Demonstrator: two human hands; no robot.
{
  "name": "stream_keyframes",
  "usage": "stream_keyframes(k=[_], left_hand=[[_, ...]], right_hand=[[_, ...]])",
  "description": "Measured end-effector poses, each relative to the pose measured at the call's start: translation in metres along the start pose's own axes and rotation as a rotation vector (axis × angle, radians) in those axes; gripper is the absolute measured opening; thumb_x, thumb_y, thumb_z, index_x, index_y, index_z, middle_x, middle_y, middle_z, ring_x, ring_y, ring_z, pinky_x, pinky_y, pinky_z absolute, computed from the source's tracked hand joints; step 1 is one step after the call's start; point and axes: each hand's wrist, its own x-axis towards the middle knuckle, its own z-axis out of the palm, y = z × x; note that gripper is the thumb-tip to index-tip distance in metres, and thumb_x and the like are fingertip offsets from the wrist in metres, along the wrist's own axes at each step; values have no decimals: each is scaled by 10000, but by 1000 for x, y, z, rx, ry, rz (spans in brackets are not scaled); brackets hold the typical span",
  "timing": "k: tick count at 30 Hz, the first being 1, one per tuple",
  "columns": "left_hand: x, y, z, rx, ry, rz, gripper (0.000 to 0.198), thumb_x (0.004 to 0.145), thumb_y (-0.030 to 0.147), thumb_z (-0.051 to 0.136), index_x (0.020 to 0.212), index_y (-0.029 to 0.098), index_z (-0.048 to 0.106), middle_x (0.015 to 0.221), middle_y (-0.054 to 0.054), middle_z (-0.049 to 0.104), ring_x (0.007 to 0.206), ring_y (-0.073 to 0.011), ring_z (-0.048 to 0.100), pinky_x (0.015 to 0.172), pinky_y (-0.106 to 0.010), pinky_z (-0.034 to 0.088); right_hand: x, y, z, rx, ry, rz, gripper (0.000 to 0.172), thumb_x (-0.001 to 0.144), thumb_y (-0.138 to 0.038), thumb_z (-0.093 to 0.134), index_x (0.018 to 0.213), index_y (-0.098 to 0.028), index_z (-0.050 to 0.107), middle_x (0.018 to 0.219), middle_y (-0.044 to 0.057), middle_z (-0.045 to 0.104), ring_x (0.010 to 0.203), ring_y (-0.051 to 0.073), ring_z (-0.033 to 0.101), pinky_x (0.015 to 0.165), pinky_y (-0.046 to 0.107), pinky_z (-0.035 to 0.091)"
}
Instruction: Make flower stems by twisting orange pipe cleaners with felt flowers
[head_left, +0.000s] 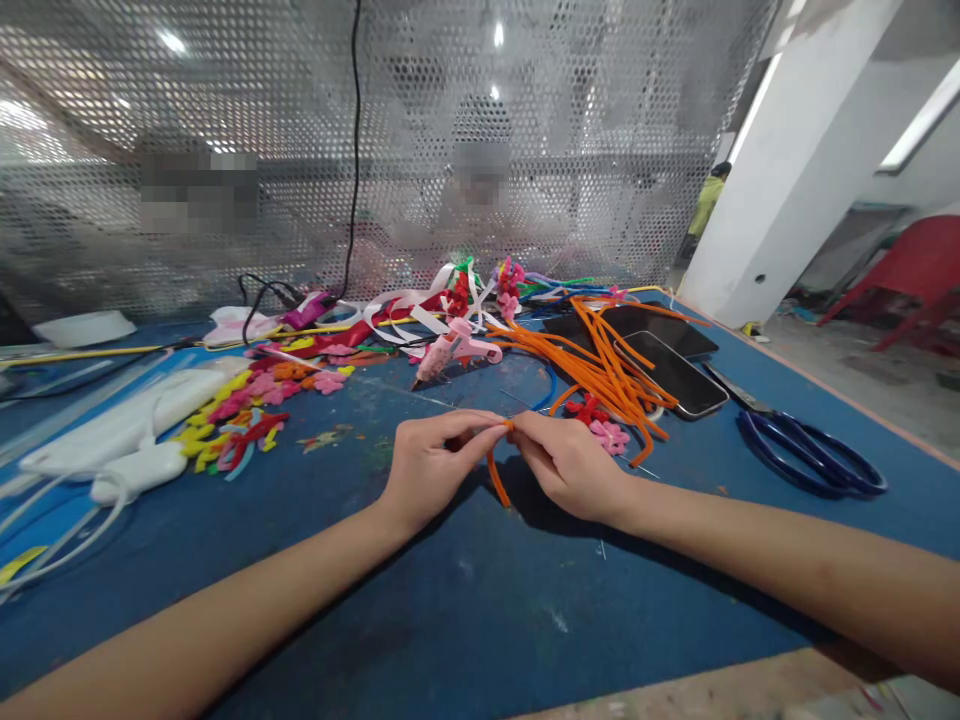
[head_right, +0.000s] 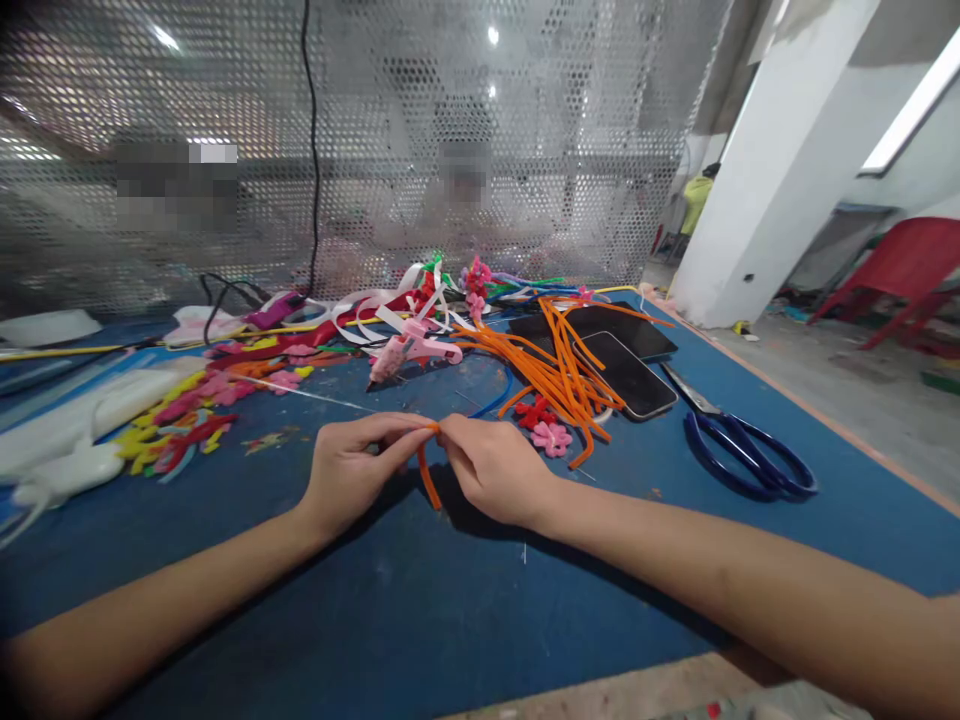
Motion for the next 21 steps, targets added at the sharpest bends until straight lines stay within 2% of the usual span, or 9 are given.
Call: stream_keyframes(k=[2,4,7,10,16,21], left_hand=[[-3,2,1,-97,-44,-81,152,801,266,595,836,175,713,771,-13,716,405,-68,547,421,-178,465],[-6,4,2,-157,-64,-111,167,817,258,574,870,184,714,825,-14,723,434,-79,589,446,-181,501],[-6,5,2,-115,-18,-42,149,791,230,611,890,218,722,872,-2,728,654,-131,676,636,-210,552],[-5,5,1,-67,29,17,137,778,205,626,865,235,727,872,7,729,773,-146,679,753,-231,540],[-3,5,1,-49,48,46,133,755,177,647,854,216,727,858,-8,729,790,-150,671,779,-245,529],[-2,6,0,-53,31,94,134,725,175,679,845,214,724,846,-6,725,800,-146,658,776,-240,520]], right_hand=[[-1,1,0,-28,7,-42,172,886,-136,330,769,-175,450,656,13,515,574,118,464,549,218,329],[-2,1,1,-71,16,-92,176,886,-128,326,767,-175,447,659,18,523,572,119,461,545,223,324],[-3,2,0,-136,28,-147,186,888,-124,317,766,-173,449,663,25,530,571,123,457,544,232,319],[-2,4,0,-167,41,-157,183,888,-121,315,772,-173,447,659,22,524,575,123,454,546,232,317],[-2,3,0,-194,50,-133,176,882,-118,318,768,-171,441,646,15,517,559,119,442,528,234,300],[-3,3,1,-221,0,-174,173,876,-116,307,813,-158,462,675,32,550,575,127,467,534,238,310]])
